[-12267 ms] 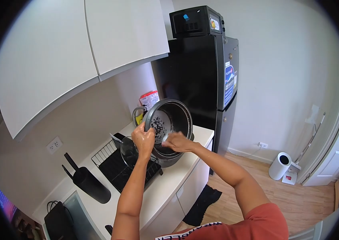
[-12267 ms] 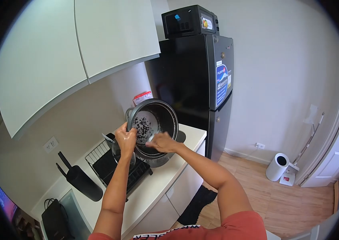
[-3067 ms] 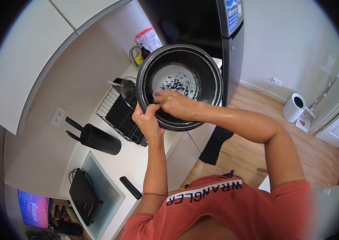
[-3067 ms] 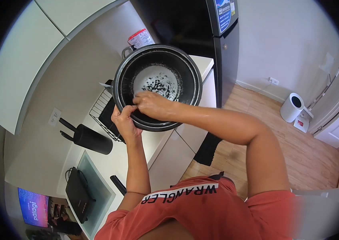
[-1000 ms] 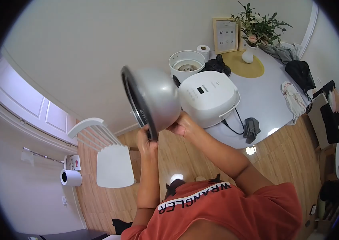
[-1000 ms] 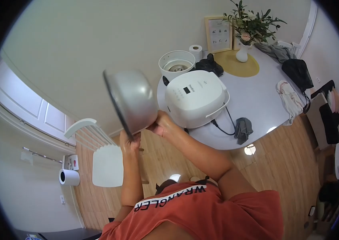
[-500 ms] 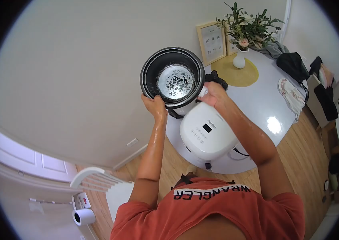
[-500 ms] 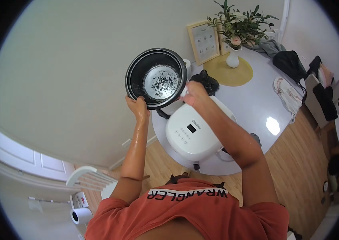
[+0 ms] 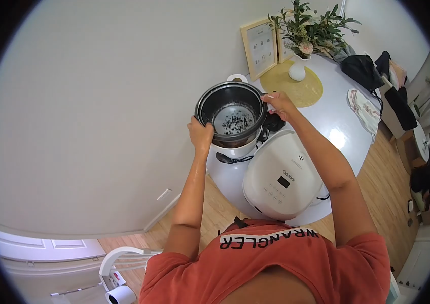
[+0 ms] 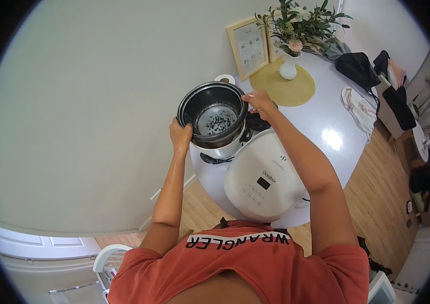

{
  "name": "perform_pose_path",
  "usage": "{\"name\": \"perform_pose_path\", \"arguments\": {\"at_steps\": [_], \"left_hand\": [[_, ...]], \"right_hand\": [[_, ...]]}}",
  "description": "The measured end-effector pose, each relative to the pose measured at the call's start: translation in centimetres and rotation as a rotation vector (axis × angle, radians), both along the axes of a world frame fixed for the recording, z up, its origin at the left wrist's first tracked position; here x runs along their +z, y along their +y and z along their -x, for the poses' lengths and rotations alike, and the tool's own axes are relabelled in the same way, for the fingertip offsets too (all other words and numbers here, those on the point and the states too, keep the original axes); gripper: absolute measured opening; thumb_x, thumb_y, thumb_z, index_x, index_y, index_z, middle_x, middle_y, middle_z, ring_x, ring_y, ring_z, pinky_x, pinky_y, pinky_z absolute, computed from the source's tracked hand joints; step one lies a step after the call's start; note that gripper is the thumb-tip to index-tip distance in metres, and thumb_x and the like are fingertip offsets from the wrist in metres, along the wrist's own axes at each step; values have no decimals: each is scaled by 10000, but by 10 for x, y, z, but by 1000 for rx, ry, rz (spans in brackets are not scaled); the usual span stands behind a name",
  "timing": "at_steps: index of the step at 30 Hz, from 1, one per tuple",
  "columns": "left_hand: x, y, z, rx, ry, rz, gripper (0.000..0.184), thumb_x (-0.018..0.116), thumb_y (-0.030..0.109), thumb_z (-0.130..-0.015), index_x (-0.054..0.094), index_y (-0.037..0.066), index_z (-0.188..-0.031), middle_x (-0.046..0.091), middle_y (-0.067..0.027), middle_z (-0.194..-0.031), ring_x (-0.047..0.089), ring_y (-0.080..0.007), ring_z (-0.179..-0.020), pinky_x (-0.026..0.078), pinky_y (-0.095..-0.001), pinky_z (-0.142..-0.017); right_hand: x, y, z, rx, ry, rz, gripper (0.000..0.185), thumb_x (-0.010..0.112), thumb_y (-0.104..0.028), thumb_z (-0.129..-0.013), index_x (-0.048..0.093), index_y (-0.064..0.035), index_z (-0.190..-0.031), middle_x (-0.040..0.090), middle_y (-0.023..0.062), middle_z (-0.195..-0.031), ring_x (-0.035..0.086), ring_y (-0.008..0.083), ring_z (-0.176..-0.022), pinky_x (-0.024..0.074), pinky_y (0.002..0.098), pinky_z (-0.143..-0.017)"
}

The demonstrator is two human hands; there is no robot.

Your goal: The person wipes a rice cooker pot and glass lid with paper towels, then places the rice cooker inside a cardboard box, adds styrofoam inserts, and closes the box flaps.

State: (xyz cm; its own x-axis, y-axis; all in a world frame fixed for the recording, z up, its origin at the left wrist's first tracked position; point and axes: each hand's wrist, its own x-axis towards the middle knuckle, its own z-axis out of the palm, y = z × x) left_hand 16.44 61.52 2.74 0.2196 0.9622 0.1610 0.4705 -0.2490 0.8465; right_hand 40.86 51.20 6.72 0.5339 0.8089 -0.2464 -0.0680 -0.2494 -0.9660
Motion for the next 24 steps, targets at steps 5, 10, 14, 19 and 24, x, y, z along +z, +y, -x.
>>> {"name": "perform_pose_path", "arguments": {"at_steps": [5,10,14,19,24], "left_hand": [[9,-22,7,41,237,-10,391,585,132,-658,470,-21,-998,417,-213,-991,485,-378,-938,434,-448,-762],[-10,-22,9,42,343,-160,384,617,127,-636,484,-43,-954,387,-200,-993,441,-359,-935,443,-433,-735],[-27,-20,15,16,411,-263,484,636,147,-644,445,-96,-1016,381,-209,-1008,437,-359,-935,442,-442,-728],[-24,-16,14,-68,453,-139,790,646,250,-709,216,-108,-1267,299,-271,-1188,367,-400,-1064,395,-514,-802],[18,-34,9,-42,392,-200,822,608,354,-772,171,-53,-1337,182,-303,-1306,262,-428,-1167,287,-566,-886]], "right_hand": [[-28,4,0,-28,-165,82,196,636,-177,-747,652,11,-801,581,55,-667,516,143,-562,420,283,-479],[-43,7,6,-27,-417,183,207,642,-162,-716,647,43,-747,619,153,-664,604,198,-582,467,300,-485],[-67,15,4,-38,-959,119,270,657,-215,-730,644,24,-855,603,113,-655,566,154,-538,467,277,-504],[-45,-1,3,-1,-664,183,294,640,-274,-747,638,19,-774,607,178,-672,621,241,-658,482,314,-628],[-20,-46,-17,-157,30,-110,301,548,-316,-837,605,-22,-867,587,89,-760,566,151,-707,462,291,-597]]}}
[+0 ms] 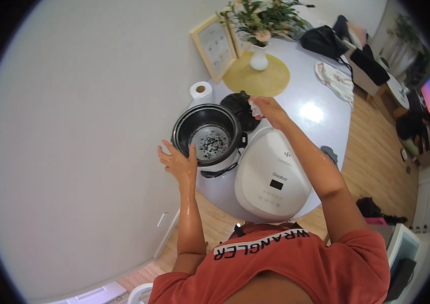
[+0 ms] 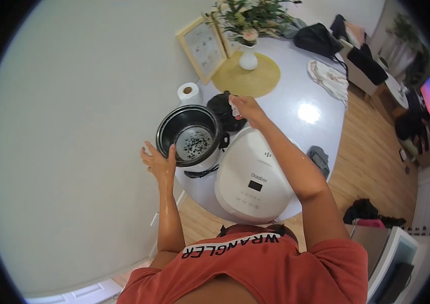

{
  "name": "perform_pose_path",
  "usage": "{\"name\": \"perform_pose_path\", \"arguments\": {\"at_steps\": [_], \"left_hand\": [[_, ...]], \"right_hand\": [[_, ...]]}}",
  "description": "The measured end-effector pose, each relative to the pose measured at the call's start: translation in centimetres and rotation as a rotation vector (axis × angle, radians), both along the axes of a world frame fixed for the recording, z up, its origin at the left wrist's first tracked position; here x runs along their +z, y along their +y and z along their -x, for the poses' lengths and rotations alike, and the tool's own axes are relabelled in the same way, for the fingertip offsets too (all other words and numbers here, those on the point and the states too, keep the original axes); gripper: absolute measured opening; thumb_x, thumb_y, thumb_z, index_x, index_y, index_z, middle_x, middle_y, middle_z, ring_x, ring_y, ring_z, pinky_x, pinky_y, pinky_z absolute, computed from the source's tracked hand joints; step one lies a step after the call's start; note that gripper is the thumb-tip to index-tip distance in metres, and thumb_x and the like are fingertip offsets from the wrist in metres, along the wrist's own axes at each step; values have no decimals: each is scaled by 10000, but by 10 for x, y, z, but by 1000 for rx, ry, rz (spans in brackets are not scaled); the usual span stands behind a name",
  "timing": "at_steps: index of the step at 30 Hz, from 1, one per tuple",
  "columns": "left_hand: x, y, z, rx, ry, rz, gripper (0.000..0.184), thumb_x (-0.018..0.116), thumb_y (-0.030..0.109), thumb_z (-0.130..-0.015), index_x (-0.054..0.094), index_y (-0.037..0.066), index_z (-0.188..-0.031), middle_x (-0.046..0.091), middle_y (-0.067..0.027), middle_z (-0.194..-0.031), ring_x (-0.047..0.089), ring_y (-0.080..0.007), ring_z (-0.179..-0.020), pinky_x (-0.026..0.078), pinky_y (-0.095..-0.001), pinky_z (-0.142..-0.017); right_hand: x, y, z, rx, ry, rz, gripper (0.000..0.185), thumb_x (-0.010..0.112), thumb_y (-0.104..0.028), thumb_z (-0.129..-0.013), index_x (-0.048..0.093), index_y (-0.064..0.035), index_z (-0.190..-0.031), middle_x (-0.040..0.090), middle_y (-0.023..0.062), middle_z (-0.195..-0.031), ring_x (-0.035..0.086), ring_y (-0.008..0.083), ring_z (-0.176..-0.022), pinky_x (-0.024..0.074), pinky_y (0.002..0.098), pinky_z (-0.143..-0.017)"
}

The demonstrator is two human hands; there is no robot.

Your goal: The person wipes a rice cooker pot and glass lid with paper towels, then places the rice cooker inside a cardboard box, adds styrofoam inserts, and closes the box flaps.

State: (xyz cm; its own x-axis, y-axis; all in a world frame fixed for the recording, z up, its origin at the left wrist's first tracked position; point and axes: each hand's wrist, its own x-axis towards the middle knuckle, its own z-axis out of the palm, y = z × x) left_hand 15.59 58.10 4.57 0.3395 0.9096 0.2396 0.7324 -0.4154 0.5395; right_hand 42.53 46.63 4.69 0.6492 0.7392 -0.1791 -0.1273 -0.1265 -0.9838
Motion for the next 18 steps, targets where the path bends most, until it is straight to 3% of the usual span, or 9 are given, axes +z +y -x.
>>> {"name": "perform_pose_path", "arguments": {"at_steps": [2,4,5,6,7,10,12,14,18], "left_hand": [[11,-7,-10,-71,-61,-205,760,601,340,-780,230,-30,-1330,186,-303,-1301,262,-425,-1169,270,-549,-902],[26,-24,-27,-203,-199,-249,663,597,294,-789,311,1,-1311,208,-287,-1305,251,-410,-1187,249,-519,-937],[36,-38,-37,-301,-275,-227,621,598,261,-790,342,9,-1297,229,-267,-1305,250,-393,-1195,245,-496,-951],[41,-52,-47,-408,-351,-197,581,598,227,-790,373,17,-1283,251,-247,-1305,250,-376,-1203,242,-474,-966],[41,-68,-60,-497,-436,-194,511,610,170,-782,438,23,-1240,334,-206,-1271,310,-347,-1179,252,-434,-977],[60,-132,-81,-873,-632,240,364,551,93,-841,491,6,-1189,432,-168,-1205,469,-218,-1059,419,-320,-853],[61,-173,-91,-972,-735,653,356,517,77,-867,470,-20,-1207,479,-149,-1178,513,-163,-992,445,-264,-813],[73,-216,-91,-1156,-729,912,381,509,131,-890,446,-64,-1212,513,-162,-1149,537,-164,-968,429,-277,-851],[60,-295,-97,-1373,-592,1099,347,544,152,-876,504,-71,-1139,584,-113,-1019,560,-140,-871,441,-237,-782]], "right_hand": [[28,-33,6,-45,166,-38,255,473,-264,-874,561,-35,-946,592,91,-868,571,172,-780,472,302,-626],[40,-71,10,71,656,-369,251,416,-206,-882,533,-19,-1001,599,113,-908,583,203,-808,478,316,-678],[47,-92,20,67,684,-457,269,391,-176,-869,501,-1,-1041,588,140,-972,582,249,-868,470,336,-740],[45,-108,26,28,701,-500,281,415,-142,-848,472,6,-1080,573,150,-986,572,272,-909,460,356,-792],[39,-124,33,58,699,-597,339,519,-154,-829,487,-4,-1131,562,135,-1065,548,258,-977,437,363,-853],[45,-171,66,-42,294,-466,423,572,-125,-820,436,-51,-1214,569,74,-1010,561,176,-943,461,310,-812],[57,-197,98,-217,92,-550,369,604,-57,-793,507,-36,-1149,585,48,-952,551,118,-867,459,265,-768],[72,-241,122,-224,44,-599,309,652,-46,-744,579,2,-1041,597,70,-940,557,118,-859,463,248,-740],[80,-345,171,-598,-166,-421,310,687,-2,-692,607,21,-990,621,107,-946,589,121,-817,469,240,-742]]}}
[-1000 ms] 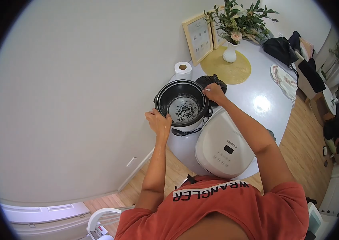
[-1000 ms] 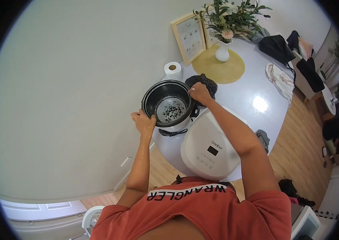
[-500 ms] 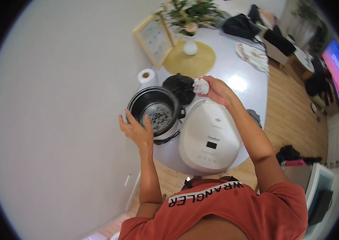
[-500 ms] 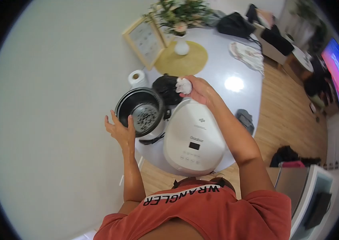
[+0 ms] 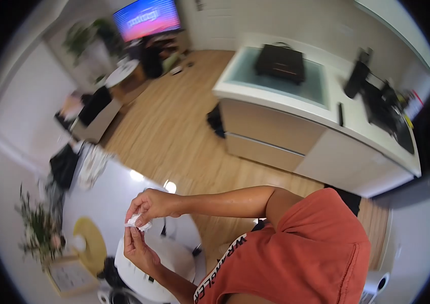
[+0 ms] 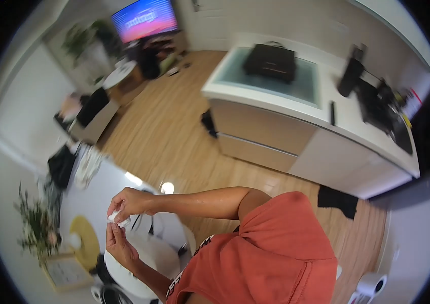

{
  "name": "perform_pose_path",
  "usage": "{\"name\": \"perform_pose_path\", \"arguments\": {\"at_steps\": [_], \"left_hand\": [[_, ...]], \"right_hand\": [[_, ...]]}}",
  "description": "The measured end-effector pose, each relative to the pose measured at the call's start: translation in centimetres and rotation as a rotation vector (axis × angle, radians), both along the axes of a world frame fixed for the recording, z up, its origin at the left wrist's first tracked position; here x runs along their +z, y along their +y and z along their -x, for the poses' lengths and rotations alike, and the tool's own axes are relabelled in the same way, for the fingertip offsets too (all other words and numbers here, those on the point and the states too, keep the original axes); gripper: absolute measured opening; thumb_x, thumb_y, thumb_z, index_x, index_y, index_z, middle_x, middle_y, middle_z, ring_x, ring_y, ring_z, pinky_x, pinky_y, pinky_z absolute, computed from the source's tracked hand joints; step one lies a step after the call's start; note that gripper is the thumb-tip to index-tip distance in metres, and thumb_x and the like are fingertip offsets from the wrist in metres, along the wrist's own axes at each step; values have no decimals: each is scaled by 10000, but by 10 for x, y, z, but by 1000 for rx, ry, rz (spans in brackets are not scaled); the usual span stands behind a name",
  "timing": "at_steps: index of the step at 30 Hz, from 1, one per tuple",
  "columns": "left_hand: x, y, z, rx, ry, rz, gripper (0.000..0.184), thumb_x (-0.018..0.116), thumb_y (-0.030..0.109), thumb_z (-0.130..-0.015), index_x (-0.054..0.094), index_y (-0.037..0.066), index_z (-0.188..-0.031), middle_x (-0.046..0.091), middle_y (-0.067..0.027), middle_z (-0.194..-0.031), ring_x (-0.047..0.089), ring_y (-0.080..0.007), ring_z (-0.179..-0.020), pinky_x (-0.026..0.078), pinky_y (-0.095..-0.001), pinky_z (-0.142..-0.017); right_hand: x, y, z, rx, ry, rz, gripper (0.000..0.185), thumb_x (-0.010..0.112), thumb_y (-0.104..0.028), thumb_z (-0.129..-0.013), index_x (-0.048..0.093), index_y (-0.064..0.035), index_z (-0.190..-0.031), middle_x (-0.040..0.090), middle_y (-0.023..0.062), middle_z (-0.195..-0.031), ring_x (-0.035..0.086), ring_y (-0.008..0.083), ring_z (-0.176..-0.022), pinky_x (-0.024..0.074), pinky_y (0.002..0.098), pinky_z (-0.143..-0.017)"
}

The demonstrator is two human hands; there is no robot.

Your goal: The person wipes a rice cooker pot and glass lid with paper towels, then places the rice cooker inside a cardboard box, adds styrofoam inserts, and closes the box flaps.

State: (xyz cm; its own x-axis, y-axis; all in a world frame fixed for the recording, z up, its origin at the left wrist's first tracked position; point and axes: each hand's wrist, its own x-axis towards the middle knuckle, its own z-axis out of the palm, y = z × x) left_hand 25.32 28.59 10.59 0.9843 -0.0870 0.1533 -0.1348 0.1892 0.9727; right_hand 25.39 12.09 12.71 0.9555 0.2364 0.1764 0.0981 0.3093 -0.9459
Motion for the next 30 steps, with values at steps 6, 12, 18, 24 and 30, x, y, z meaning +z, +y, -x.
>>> {"name": "perform_pose_path", "arguments": {"at_steps": [6,12,18,24,30], "left_hand": [[3,-175,62,-486,2,-10,287,587,79,-834,544,-80,-1068,595,-118,-985,571,-147,-848,468,-248,-751],[0,-358,169,-949,60,91,305,600,-40,-771,547,-70,-1069,569,-121,-975,562,-153,-862,481,-266,-755],[9,-502,295,-1453,-16,53,304,609,-45,-757,514,-29,-1045,519,-85,-917,566,-126,-779,488,-236,-695],[22,-636,427,-1781,-200,-26,312,619,84,-792,529,-19,-1073,538,-98,-936,572,-143,-765,479,-258,-659],[25,-796,555,-1965,309,65,347,556,69,-824,455,-79,-1121,539,-118,-905,584,-215,-797,514,-328,-742]], "right_hand": [[0,-167,135,-402,35,-18,323,704,-13,-685,615,7,-995,638,88,-886,594,108,-777,473,224,-708],[-12,-300,300,-841,7,54,490,717,-3,-669,555,-38,-1130,561,53,-986,555,119,-913,477,237,-735],[-2,-357,464,-1326,112,-72,390,662,29,-706,569,23,-1085,596,92,-1014,580,144,-897,477,249,-795],[-26,-390,602,-1948,-29,-265,398,665,26,-708,563,29,-1093,615,97,-967,599,139,-812,478,233,-768],[-6,-459,713,-2253,-284,-355,376,623,10,-759,528,42,-1121,597,103,-962,604,161,-798,508,258,-728]]}}
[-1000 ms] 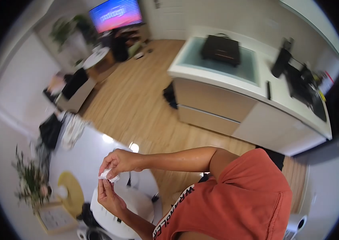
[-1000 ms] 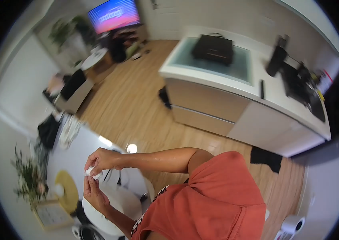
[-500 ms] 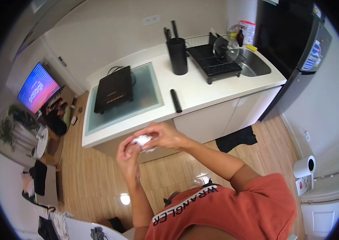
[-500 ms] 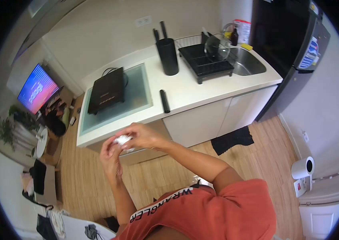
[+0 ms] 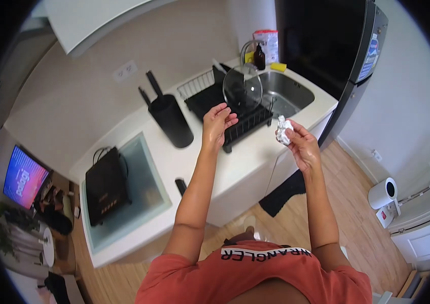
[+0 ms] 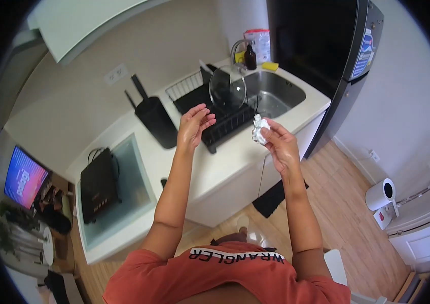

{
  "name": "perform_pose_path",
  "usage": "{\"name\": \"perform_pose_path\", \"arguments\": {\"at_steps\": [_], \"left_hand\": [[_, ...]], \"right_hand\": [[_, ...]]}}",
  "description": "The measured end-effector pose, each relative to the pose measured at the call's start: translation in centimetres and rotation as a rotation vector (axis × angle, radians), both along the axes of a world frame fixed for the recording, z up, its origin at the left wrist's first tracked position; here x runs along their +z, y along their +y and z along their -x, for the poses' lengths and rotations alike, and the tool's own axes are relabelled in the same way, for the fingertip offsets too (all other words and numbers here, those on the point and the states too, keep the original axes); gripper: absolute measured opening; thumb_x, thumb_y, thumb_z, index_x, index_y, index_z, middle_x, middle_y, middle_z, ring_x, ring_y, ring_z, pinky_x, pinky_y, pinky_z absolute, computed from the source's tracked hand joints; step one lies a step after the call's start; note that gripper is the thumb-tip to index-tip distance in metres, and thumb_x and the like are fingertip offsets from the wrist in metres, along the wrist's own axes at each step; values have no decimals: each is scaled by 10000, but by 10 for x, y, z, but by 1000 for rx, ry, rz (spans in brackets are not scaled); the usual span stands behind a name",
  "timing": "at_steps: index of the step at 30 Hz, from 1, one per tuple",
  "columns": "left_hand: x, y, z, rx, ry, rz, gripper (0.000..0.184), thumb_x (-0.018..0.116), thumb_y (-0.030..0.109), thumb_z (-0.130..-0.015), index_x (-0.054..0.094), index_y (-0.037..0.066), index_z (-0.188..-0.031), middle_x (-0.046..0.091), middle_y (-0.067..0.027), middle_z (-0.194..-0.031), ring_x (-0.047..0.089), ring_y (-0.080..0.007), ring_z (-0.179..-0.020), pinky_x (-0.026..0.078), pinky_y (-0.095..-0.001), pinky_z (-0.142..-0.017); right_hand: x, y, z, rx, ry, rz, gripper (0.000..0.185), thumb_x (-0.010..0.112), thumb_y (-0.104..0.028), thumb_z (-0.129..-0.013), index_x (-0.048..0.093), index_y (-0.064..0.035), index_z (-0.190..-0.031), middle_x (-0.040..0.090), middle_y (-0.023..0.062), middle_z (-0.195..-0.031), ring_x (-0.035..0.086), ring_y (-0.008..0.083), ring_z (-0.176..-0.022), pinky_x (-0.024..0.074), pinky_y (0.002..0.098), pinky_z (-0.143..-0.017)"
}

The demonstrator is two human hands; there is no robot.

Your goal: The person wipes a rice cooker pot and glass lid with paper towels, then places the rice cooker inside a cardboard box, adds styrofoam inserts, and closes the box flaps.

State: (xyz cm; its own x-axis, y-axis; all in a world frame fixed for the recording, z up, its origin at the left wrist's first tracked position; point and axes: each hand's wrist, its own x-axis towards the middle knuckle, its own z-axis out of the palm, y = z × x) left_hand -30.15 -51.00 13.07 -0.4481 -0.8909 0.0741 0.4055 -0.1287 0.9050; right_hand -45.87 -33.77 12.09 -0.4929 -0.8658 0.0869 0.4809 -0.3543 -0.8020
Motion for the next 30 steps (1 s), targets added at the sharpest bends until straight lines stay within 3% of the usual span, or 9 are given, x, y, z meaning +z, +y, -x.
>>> {"name": "perform_pose_path", "arguments": {"at_steps": [2,7,10,13,18,20,24,26,30], "left_hand": [[-3,-52,40,-4,61,-67,331,540,48,-823,438,-84,-1109,533,-123,-884,574,-255,-816,516,-381,-754],[-20,-148,113,236,2,-804,137,521,80,-815,494,15,-933,498,-92,-782,539,-243,-744,446,-462,-746],[-36,-166,126,179,152,-741,48,482,100,-840,460,59,-826,453,-59,-720,480,-205,-665,403,-416,-715],[-36,-163,126,191,289,-837,80,436,95,-866,437,67,-791,433,-41,-688,421,-161,-613,365,-327,-627],[-5,-118,107,70,374,-590,96,408,96,-898,422,86,-804,397,-5,-639,394,-119,-589,340,-305,-613],[24,-95,107,27,391,-451,146,510,114,-873,442,72,-752,392,-3,-622,353,-103,-515,316,-248,-528],[57,-77,123,8,437,-251,131,560,148,-858,518,50,-782,385,6,-608,336,-81,-514,298,-228,-507],[71,-74,152,66,453,-219,171,592,189,-840,562,33,-901,552,-25,-757,516,-112,-662,427,-241,-639],[77,-87,211,22,429,-287,215,609,208,-827,576,36,-951,616,-56,-875,607,-138,-800,509,-264,-705]], "right_hand": [[19,-39,28,-101,50,-57,375,601,-3,-780,500,49,-1137,600,111,-944,608,170,-795,534,290,-693],[37,-155,90,-192,157,-7,319,597,12,-776,537,51,-1087,609,110,-915,607,159,-761,546,302,-669],[13,-206,116,-304,265,-87,295,600,22,-773,559,44,-1064,613,105,-932,603,148,-764,536,284,-663],[-9,-238,127,-56,195,-236,300,582,7,-798,554,25,-1096,614,97,-958,600,147,-802,509,251,-684],[16,-234,122,300,-24,-58,286,520,21,-833,522,49,-1118,594,102,-1007,590,148,-866,491,254,-792],[36,-225,128,359,-52,103,299,530,20,-829,509,53,-1126,594,100,-996,583,148,-886,476,250,-826],[66,-216,136,192,126,230,363,600,3,-795,495,54,-1139,582,93,-1023,567,123,-908,454,223,-808],[72,-221,140,159,127,302,340,638,-8,-765,549,27,-1092,594,65,-985,558,100,-851,436,199,-746],[76,-231,173,-311,750,313,242,677,-24,-691,650,-25,-931,597,48,-878,522,105,-743,415,217,-672]]}}
